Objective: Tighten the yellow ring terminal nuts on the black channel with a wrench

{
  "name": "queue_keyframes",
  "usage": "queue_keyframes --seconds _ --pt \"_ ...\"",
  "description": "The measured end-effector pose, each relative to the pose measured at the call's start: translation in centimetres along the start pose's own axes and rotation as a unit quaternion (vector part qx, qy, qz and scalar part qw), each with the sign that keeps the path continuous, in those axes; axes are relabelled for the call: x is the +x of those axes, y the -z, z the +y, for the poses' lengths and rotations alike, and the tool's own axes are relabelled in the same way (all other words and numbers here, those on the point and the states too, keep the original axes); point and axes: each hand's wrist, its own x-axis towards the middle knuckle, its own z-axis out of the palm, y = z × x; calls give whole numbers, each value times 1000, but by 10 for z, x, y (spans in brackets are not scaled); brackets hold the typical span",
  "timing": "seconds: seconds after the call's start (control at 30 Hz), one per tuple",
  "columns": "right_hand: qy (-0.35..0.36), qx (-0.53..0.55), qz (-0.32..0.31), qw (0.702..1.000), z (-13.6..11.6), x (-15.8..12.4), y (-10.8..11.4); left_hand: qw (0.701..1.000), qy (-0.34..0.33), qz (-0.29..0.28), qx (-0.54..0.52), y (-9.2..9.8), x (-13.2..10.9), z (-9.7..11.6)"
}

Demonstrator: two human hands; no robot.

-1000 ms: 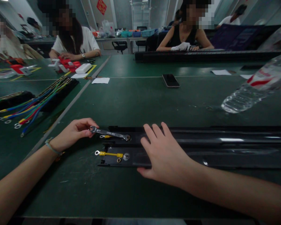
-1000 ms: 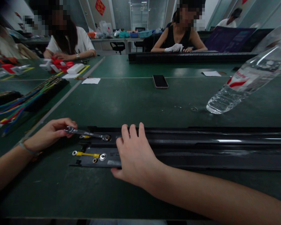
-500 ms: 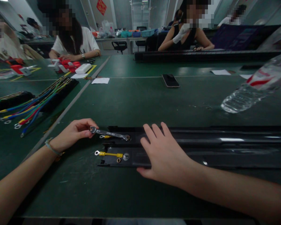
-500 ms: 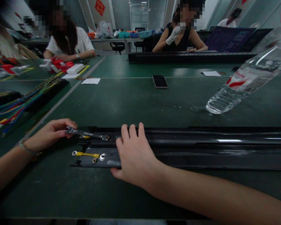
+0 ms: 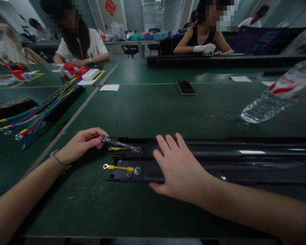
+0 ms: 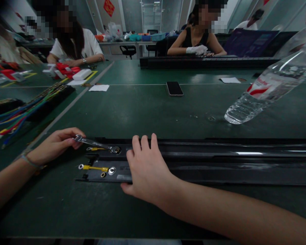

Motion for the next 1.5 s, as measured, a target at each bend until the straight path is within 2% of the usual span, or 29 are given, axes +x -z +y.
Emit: queue_keyframes --seconds 0.6,1.0,1.07,1.17,1.3,1.5 --pt "-4 -3 0 1000 0 1 0 997 58 57 -10 -1 2 2" --pt "-3 -1 3 1000 0 0 0 979 95 65 -165 -4 0 6" --pt "-2 1 4 1000 0 1 0 979 89 54 -172 -2 0 3" --pt "-3 1 7 1000 -1 1 -1 986 44 20 -157 2 -2 -3" --pt "-4 3 10 1000 -1 0 -1 990 -22 -63 -124 6 -3 -7" --pt "-3 8 11 1000 0 -1 0 982 -51 -138 -115 4 -2 -1"
